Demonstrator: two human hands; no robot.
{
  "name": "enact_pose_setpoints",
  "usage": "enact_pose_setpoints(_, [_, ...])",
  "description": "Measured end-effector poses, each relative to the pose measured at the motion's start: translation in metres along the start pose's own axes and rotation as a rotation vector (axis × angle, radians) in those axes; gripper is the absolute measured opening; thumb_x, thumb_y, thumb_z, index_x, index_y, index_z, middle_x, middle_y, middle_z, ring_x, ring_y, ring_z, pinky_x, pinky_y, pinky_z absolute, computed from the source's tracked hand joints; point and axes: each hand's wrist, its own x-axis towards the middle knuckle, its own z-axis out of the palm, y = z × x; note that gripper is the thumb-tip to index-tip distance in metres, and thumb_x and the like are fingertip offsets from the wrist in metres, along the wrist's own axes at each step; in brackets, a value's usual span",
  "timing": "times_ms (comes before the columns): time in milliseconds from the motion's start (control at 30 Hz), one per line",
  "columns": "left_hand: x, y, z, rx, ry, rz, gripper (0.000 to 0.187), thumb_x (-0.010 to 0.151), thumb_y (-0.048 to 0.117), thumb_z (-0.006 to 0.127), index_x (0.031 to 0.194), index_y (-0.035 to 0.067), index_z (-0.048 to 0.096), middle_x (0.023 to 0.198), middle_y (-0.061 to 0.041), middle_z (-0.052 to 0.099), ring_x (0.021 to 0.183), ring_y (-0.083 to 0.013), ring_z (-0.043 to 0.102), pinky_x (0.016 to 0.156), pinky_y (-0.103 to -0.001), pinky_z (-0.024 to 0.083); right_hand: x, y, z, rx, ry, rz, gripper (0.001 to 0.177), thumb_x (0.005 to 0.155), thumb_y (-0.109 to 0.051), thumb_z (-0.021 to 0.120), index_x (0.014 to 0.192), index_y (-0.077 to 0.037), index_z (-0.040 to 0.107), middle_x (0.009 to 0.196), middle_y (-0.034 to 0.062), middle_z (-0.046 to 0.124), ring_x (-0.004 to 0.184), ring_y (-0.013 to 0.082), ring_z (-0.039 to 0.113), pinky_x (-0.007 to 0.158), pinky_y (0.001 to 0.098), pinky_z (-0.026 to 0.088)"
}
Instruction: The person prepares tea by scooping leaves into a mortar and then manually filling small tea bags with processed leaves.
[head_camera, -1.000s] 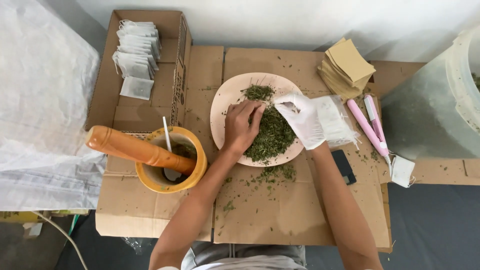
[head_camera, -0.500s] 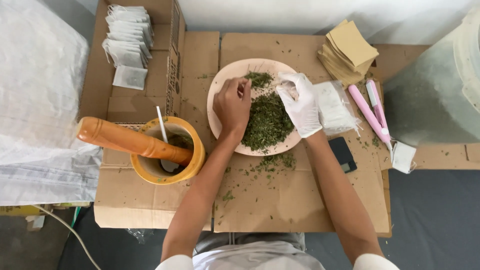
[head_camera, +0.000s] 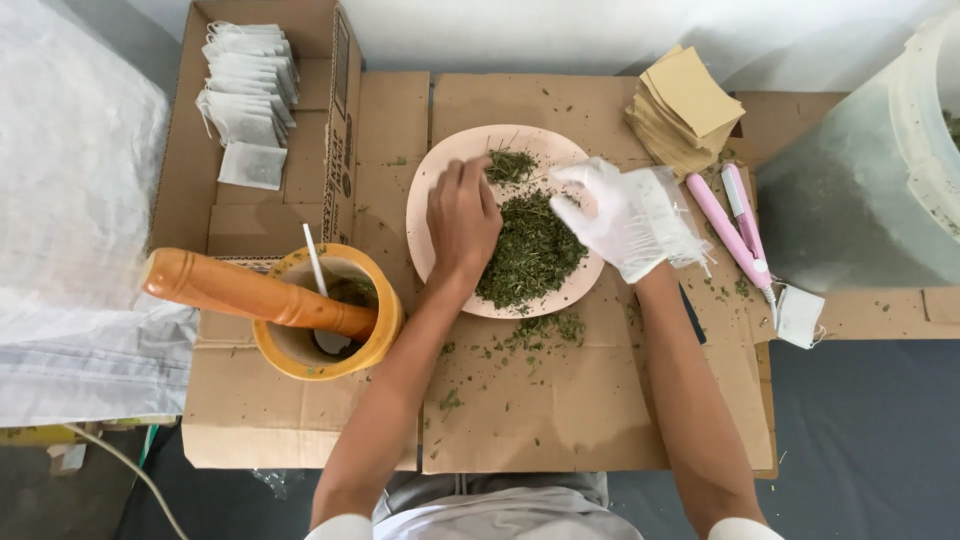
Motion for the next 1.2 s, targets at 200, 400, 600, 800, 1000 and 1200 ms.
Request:
enact_pose_setpoints(200, [-0.04, -0.003, -0.038, 0.009, -0.347, 0.19, 0.043, 0.102, -0.005, 0.06, 0.14, 0.012, 0.069, 0.118, -0.007, 0.069, 0.121, -0.0282, 0.067, 0.104, -0.049, 0.052, -0.018, 0.021, 0.038, -0.133, -0.162, -0.005, 0.03, 0.099, -0.03, 0.082, 0.121, -0.01, 0.079, 0.116, 0.0157, 0.073, 0.111, 0.0406, 0.074, 0.095, 0.0532, 0.059])
enact_pose_setpoints(400, [-0.046, -0.018, -0.031, -0.043, -0.316, 0.156, 0.041, 0.104, -0.003, 0.057, 0.141, 0.01, 0.069, 0.114, -0.006, 0.068, 0.116, -0.0272, 0.066, 0.101, -0.048, 0.052, -0.033, 0.072, 0.076, -0.351, -0.087, -0.011, 0.016, 0.095, -0.034, 0.083, 0.11, -0.03, 0.079, 0.103, -0.006, 0.068, 0.108, 0.0277, 0.072, 0.087, 0.0423, 0.058])
enact_pose_setpoints(600, [-0.045, -0.018, -0.034, -0.124, -0.298, 0.127, 0.036, 0.11, 0.002, 0.055, 0.143, 0.009, 0.068, 0.124, -0.01, 0.067, 0.125, -0.0321, 0.064, 0.103, -0.052, 0.052, -0.033, 0.066, 0.068, -0.322, -0.041, -0.035, 0.011, 0.1, -0.03, 0.078, 0.107, -0.026, 0.07, 0.099, -0.0027, 0.063, 0.104, 0.0273, 0.07, 0.09, 0.0439, 0.055])
enact_pose_setpoints(800, [-0.048, -0.032, -0.02, -0.151, -0.27, 0.149, 0.033, 0.117, 0.026, 0.058, 0.144, 0.011, 0.069, 0.12, -0.011, 0.072, 0.123, -0.0312, 0.067, 0.102, -0.054, 0.052, -0.029, 0.055, 0.062, -0.207, -0.046, -0.098, 0.007, 0.107, -0.026, 0.072, 0.11, -0.023, 0.067, 0.099, -0.0003, 0.068, 0.1, 0.0286, 0.072, 0.091, 0.042, 0.056])
enact_pose_setpoints(1000, [-0.047, -0.029, -0.02, -0.183, -0.158, 0.156, 0.017, 0.114, 0.03, 0.066, 0.114, 0.017, 0.078, 0.095, -0.001, 0.072, 0.097, -0.0227, 0.072, 0.093, -0.042, 0.053, -0.026, 0.041, 0.058, -0.119, -0.05, -0.078, 0.007, 0.107, -0.02, 0.074, 0.11, -0.019, 0.068, 0.097, 0.0036, 0.069, 0.1, 0.0297, 0.072, 0.093, 0.0415, 0.056])
enact_pose_setpoints(1200, [-0.042, -0.025, -0.019, -0.257, -0.078, -0.017, 0.009, 0.111, 0.019, 0.068, 0.109, 0.015, 0.076, 0.09, -0.003, 0.072, 0.092, -0.0254, 0.073, 0.091, -0.045, 0.055, -0.013, 0.018, 0.037, -0.061, 0.027, -0.067, 0.032, 0.106, -0.035, 0.079, 0.128, -0.014, 0.068, 0.108, 0.0087, 0.069, 0.108, 0.0334, 0.072, 0.099, 0.0469, 0.057])
